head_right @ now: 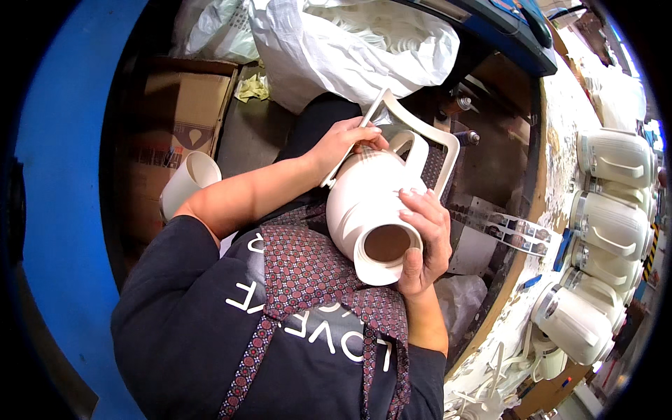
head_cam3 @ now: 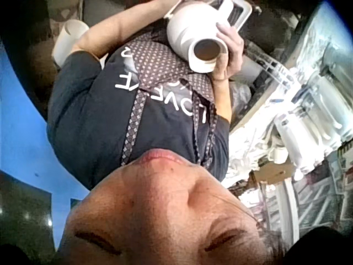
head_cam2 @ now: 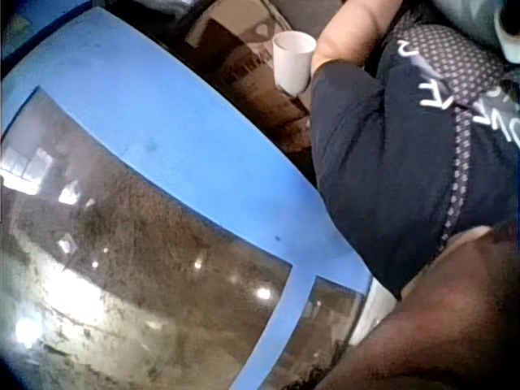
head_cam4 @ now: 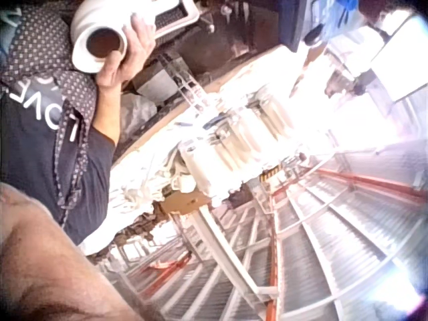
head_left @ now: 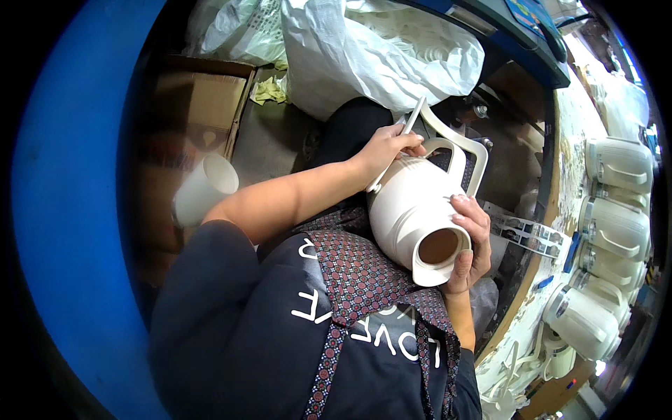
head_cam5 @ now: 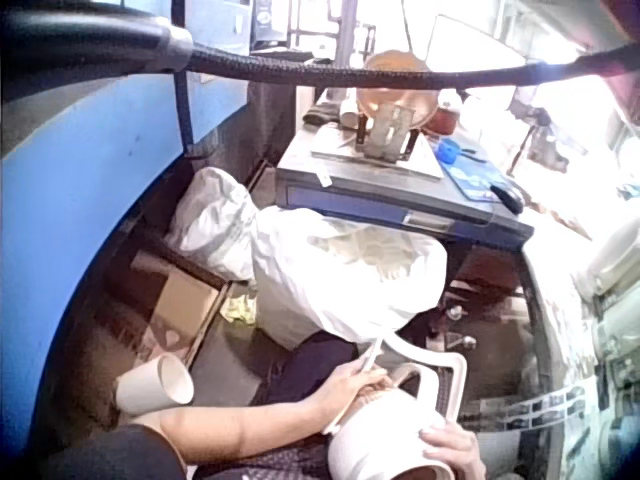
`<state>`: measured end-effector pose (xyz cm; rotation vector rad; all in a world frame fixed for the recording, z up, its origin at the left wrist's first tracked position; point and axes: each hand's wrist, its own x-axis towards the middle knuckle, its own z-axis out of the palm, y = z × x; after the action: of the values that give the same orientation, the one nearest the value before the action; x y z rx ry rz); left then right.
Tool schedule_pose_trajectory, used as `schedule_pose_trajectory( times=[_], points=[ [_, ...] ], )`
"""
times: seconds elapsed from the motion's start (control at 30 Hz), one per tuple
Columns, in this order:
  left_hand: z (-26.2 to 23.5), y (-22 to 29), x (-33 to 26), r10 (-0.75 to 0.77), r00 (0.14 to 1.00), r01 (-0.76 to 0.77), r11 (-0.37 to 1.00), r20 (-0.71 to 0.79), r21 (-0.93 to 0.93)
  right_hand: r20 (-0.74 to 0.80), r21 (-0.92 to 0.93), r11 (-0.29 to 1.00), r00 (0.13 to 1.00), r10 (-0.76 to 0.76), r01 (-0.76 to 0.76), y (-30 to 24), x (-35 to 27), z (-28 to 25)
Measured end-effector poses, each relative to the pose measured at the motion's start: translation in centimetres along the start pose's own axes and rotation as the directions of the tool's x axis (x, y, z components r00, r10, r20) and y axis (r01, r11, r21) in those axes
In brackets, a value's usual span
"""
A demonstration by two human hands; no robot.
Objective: The person assembles white thermos bottles by attaching handles and screwing on lids. They also apply labels to the bottles and place them on a table. The person handles the bottles one at a time, performing repetitive assembly steps.
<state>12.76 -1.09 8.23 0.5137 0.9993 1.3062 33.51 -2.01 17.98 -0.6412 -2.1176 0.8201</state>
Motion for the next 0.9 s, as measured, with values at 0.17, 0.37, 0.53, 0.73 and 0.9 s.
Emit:
schedule_pose_trajectory(
  times=[0.17,0.37,0.53,0.73,0.9],
  points=[
    [1.9,1.1,-1.3,0.333,0.895,-0.404,0.887,0.296,0.223,-0.069,0.048,0.999,0.998,0.006,-0.003,0.4,-2.3,-0.9],
    [2.0,-1.3,-1.2,0.344,0.919,-0.362,0.929,0.192,0.069,-0.086,0.044,0.999,0.996,-0.003,0.006,0.3,-3.5,-1.0],
    [4.1,0.0,-3.0,0.594,0.767,-0.641,0.709,0.242,0.294,-0.131,0.066,0.998,0.991,0.021,-0.013,0.3,-4.4,-1.8],
    [5.2,4.7,-1.3,0.495,0.727,-0.686,0.557,0.476,0.468,-0.305,-0.525,0.793,0.801,-0.515,0.309,0.0,-4.5,-4.7],
    [7.2,15.0,-3.2,0.181,0.767,-0.245,0.969,0.616,0.019,-0.14,-0.167,0.979,0.986,0.094,-0.117,-0.4,-2.0,-4.3]
  ],
)
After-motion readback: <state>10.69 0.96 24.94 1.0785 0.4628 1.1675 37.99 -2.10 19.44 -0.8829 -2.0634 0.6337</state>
